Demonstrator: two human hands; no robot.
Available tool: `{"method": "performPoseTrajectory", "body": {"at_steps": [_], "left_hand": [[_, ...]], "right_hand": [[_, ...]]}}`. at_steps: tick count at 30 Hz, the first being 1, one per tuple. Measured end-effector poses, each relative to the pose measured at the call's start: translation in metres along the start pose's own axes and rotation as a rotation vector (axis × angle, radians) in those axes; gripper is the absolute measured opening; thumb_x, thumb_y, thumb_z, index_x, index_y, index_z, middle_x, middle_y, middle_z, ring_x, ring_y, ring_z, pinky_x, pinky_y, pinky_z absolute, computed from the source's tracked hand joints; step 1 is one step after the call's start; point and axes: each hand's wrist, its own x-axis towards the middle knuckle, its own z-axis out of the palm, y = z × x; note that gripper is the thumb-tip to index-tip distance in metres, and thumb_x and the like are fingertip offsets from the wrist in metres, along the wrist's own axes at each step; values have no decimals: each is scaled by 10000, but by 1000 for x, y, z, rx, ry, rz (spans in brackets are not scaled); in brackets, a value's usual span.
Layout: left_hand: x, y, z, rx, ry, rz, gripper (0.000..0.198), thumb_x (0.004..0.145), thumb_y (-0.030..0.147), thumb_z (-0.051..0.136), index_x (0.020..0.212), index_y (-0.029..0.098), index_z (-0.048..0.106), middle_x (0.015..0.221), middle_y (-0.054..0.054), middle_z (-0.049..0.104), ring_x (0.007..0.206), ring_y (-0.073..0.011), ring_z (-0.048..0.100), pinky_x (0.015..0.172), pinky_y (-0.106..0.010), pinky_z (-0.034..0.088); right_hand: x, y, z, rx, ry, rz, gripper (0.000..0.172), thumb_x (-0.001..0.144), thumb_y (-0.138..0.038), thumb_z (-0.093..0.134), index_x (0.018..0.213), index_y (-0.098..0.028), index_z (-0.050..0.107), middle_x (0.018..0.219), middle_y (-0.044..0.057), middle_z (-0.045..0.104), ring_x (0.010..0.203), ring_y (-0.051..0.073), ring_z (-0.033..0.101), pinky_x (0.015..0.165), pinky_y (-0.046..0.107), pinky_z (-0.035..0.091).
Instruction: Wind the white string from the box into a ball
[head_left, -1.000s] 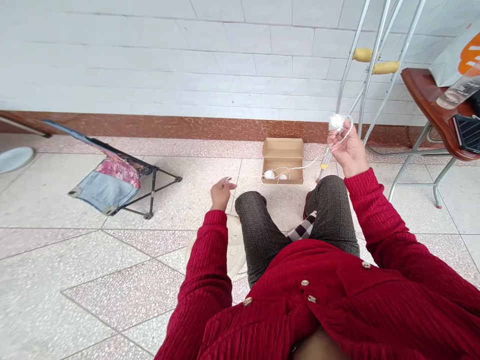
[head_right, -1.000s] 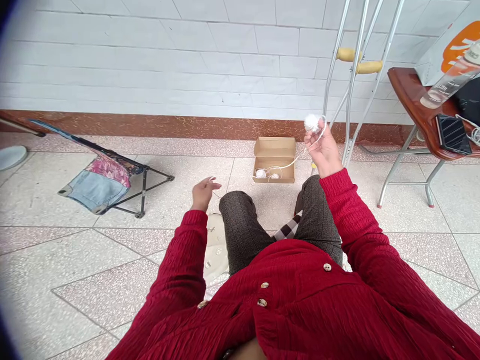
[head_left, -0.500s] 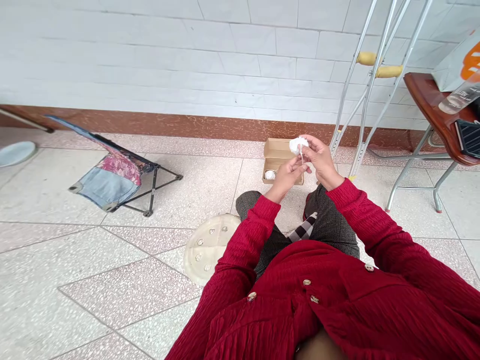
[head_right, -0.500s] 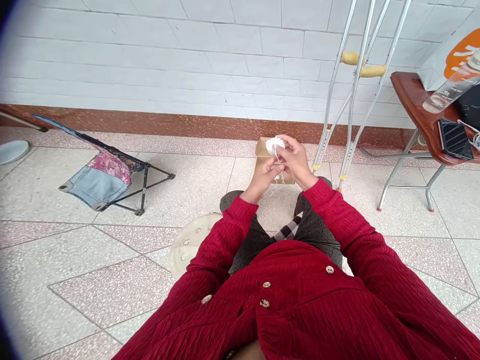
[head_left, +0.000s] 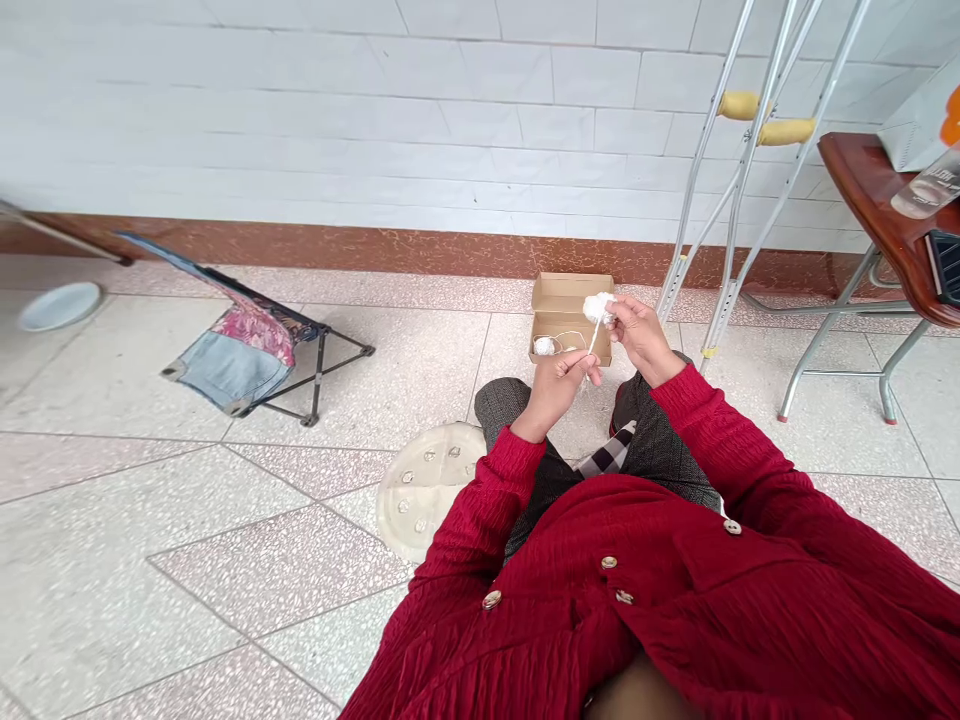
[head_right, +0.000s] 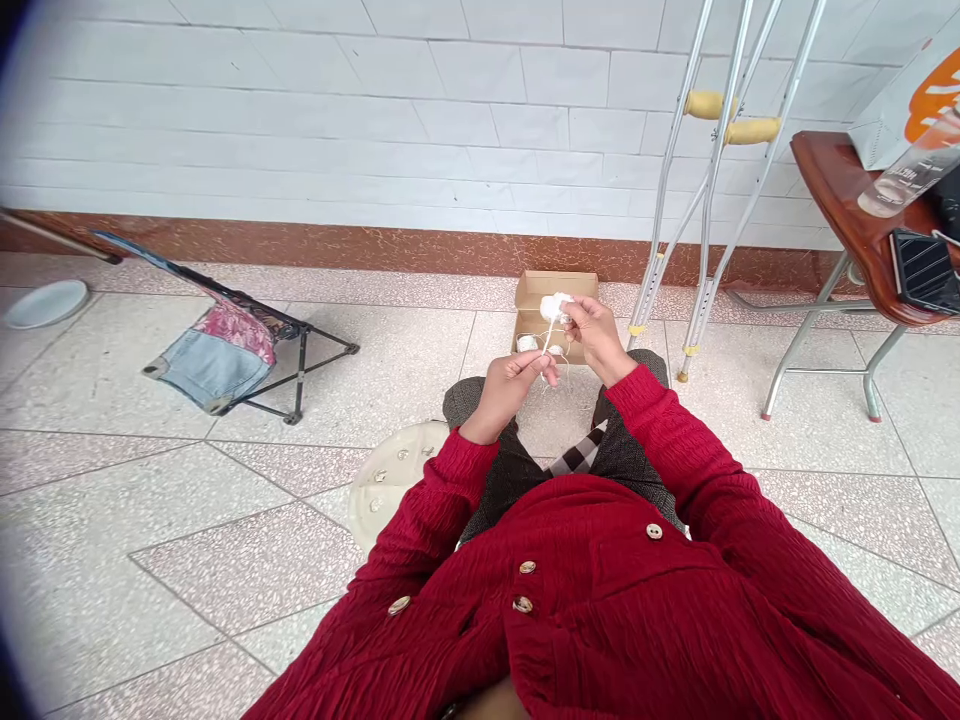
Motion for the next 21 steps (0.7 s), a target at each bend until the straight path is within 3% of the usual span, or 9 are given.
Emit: {"method": "performPoseTrajectory", "body": {"at_steps": [3,6,9,12,16,21], "left_hand": [[5,-30,4,56,21,-39,417,943,512,572,716,193,714,718,-35,731,800,-200,672,883,-338,505],[16,-47,-3,170,36,-58,419,920,495,570,665,187,698,695,-27,704,734,-188,623,769,-311,477],[37,-43,-21,280,-6,-51,323,859,406,616,644,174,681,612,-3,638,616,-163,544,636,-282,400],[57,-24,-42,417,-117,67,286,890,304,546,688,177,702,676,-12,678,659,-166,573,654,-282,386],[64,5,-47,715,-74,170,248,879,249,573,679,193,708,680,-46,678,686,-198,585,689,-317,372],[46,14,-21,719,-21,120,298,927,310,573,698,183,715,668,-60,683,655,-204,576,683,-326,374]], "right_hand": [[-13,-14,5,42,-98,67,347,630,-301,865,922,-186,720,728,-21,681,547,70,517,451,193,421],[-33,-22,6,-2,-230,130,357,619,-282,880,938,-198,743,721,-26,692,544,77,547,455,194,466],[-52,-17,0,-69,-357,227,340,634,-277,873,945,-211,752,716,-26,701,535,80,563,458,196,500],[-57,-4,-8,-153,-408,290,341,627,-262,865,944,-209,751,715,-25,704,530,81,570,460,200,525],[-37,14,-18,-266,-328,170,304,611,-243,839,882,-198,708,653,-42,665,488,79,544,429,203,507],[-9,30,-16,-319,-91,-82,326,614,-254,793,903,-206,650,686,-50,663,524,103,580,440,223,513]]}}
